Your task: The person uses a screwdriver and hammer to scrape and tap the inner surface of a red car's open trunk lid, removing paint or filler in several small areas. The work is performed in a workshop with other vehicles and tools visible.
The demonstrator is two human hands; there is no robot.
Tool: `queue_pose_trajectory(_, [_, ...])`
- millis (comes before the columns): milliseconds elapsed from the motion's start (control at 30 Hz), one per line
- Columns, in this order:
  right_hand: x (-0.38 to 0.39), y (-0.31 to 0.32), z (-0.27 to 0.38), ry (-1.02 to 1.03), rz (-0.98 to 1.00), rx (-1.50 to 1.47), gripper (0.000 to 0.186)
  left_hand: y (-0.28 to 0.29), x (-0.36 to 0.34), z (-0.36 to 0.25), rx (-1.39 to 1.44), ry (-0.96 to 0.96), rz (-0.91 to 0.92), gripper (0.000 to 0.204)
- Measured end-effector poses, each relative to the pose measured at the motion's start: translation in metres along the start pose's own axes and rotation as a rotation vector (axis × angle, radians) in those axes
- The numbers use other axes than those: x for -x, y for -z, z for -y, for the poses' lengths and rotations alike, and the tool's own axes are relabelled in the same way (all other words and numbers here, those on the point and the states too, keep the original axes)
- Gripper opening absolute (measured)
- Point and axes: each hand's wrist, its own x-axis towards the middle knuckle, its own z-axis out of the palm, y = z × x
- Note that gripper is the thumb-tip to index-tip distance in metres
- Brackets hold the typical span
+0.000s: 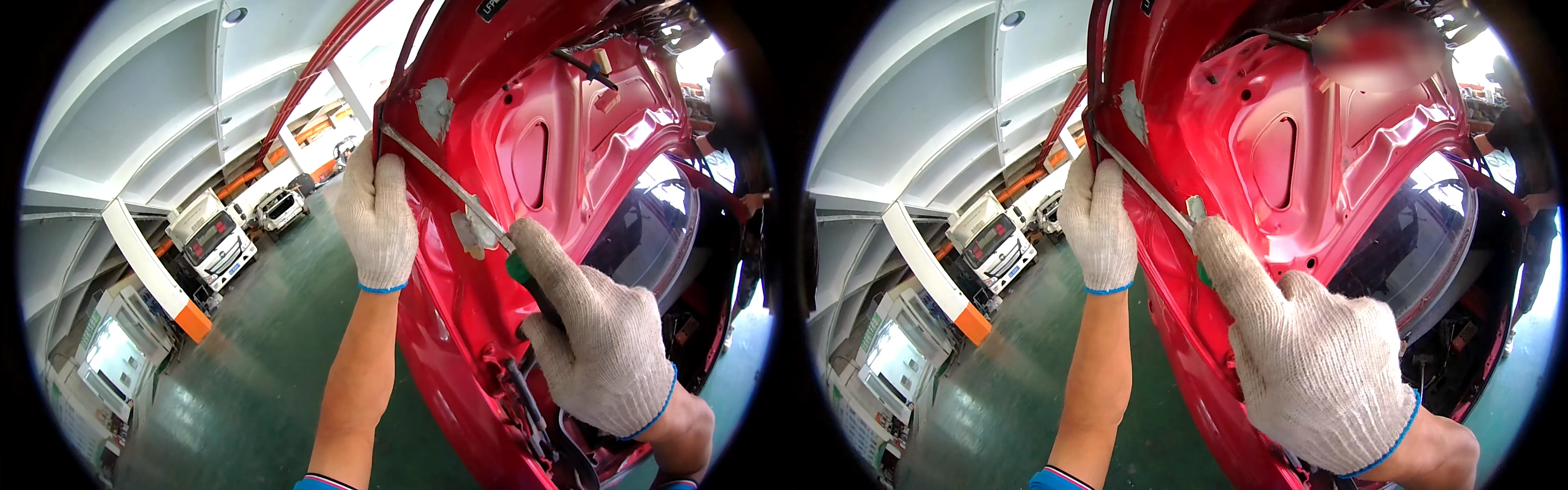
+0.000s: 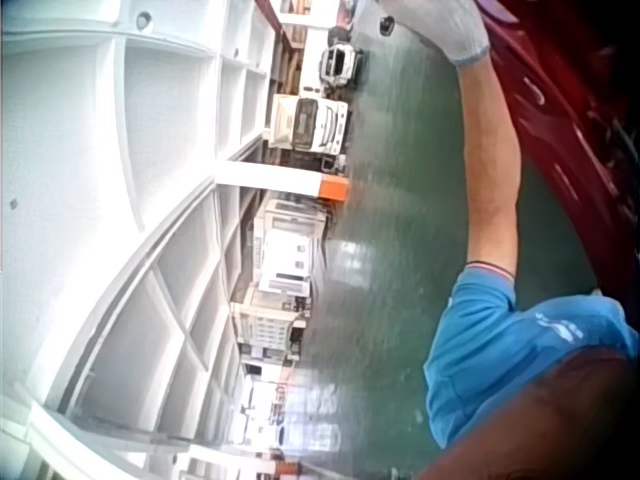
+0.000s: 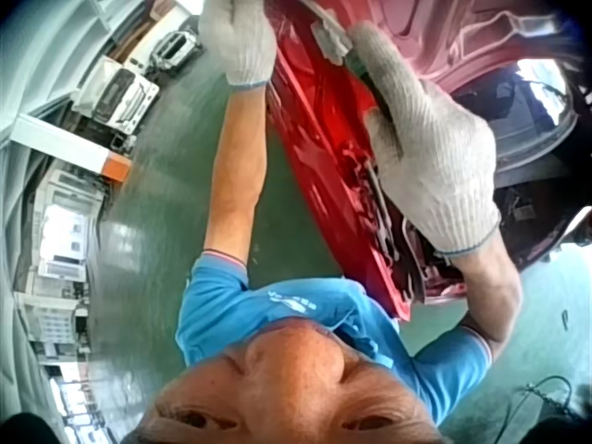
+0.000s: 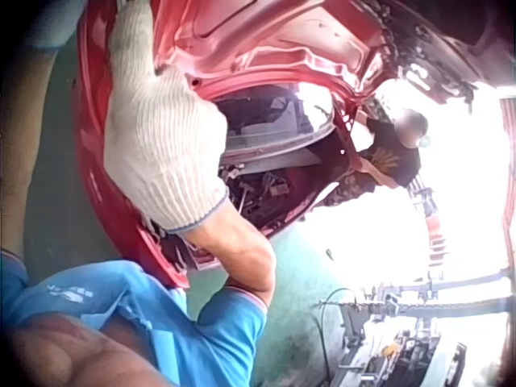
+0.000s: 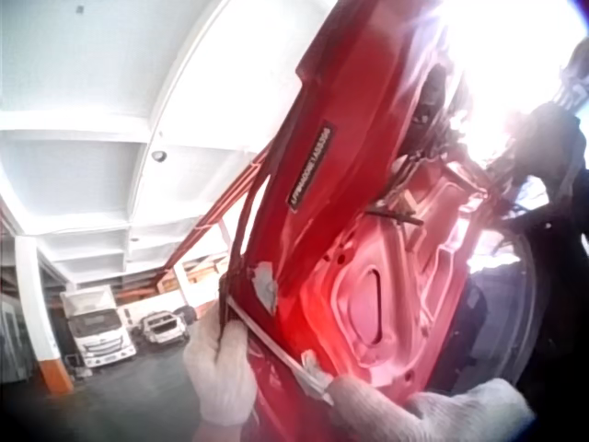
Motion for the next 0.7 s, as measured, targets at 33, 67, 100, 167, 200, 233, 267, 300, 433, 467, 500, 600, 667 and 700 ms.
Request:
queue_pose_trajectory(33, [0.0, 0.0, 0.001, 0.003, -0.005, -0.003, 0.075, 0.001, 0.0, 0.004, 0.022, 0.0, 0.008, 0.038])
queue_pose_trajectory(67, [-0.001, 0.0, 0.001, 0.006, -0.01, -0.007, 0.075, 0.003, 0.0, 0.007, 0.043, 0.0, 0.016, 0.041])
queue_pose_trajectory(100, [-0.001, -0.001, 0.002, 0.004, -0.01, -0.01, 0.075, 0.004, 0.001, 0.011, 0.102, 0.021, 0.023, 0.043])
queue_pose_trajectory(167, [0.0, -0.001, 0.001, -0.017, -0.01, -0.015, 0.075, 0.003, 0.007, 0.017, 0.229, 0.065, 0.044, 0.046])
queue_pose_trajectory(200, [0.001, 0.0, 0.001, -0.031, -0.008, -0.019, 0.075, 0.0, 0.009, 0.017, 0.274, 0.101, 0.048, 0.048])
queue_pose_trajectory(233, [0.0, -0.001, 0.001, -0.03, -0.006, -0.031, 0.074, 0.001, 0.011, 0.015, 0.305, 0.137, 0.044, 0.049])
queue_pose_trajectory(267, [-0.001, -0.002, 0.0, -0.03, -0.006, -0.041, 0.074, 0.002, 0.011, 0.014, 0.338, 0.173, 0.041, 0.051])
queue_pose_trajectory(300, [-0.002, -0.003, -0.001, -0.027, -0.012, -0.051, 0.074, 0.001, 0.011, 0.014, 0.323, 0.168, 0.034, 0.051])
queue_pose_trajectory(433, [-0.001, -0.012, 0.0, 0.023, -0.098, -0.162, 0.074, 0.0, 0.012, 0.01, 0.287, 0.16, 0.004, 0.05])
queue_pose_trajectory(467, [0.0, -0.012, 0.0, 0.032, -0.105, -0.151, 0.074, -0.001, 0.012, 0.007, 0.288, 0.161, -0.002, 0.05])
queue_pose_trajectory(500, [0.002, -0.011, 0.0, 0.042, -0.111, -0.14, 0.074, -0.001, 0.012, 0.003, 0.269, 0.156, 0.013, 0.05])
queue_pose_trajectory(600, [0.007, -0.001, 0.012, -0.009, -0.095, -0.07, 0.072, 0.004, 0.011, -0.01, 0.057, 0.057, 0.066, 0.05])
queue_pose_trajectory(667, [0.004, -0.002, 0.018, -0.047, -0.103, -0.049, 0.069, 0.009, 0.028, -0.014, -0.254, -0.084, -0.068, 0.048])
queue_pose_trajectory(700, [-0.002, -0.012, 0.017, -0.054, -0.1, -0.031, 0.066, 0.011, 0.046, -0.024, -0.384, -0.132, -0.215, 0.048])
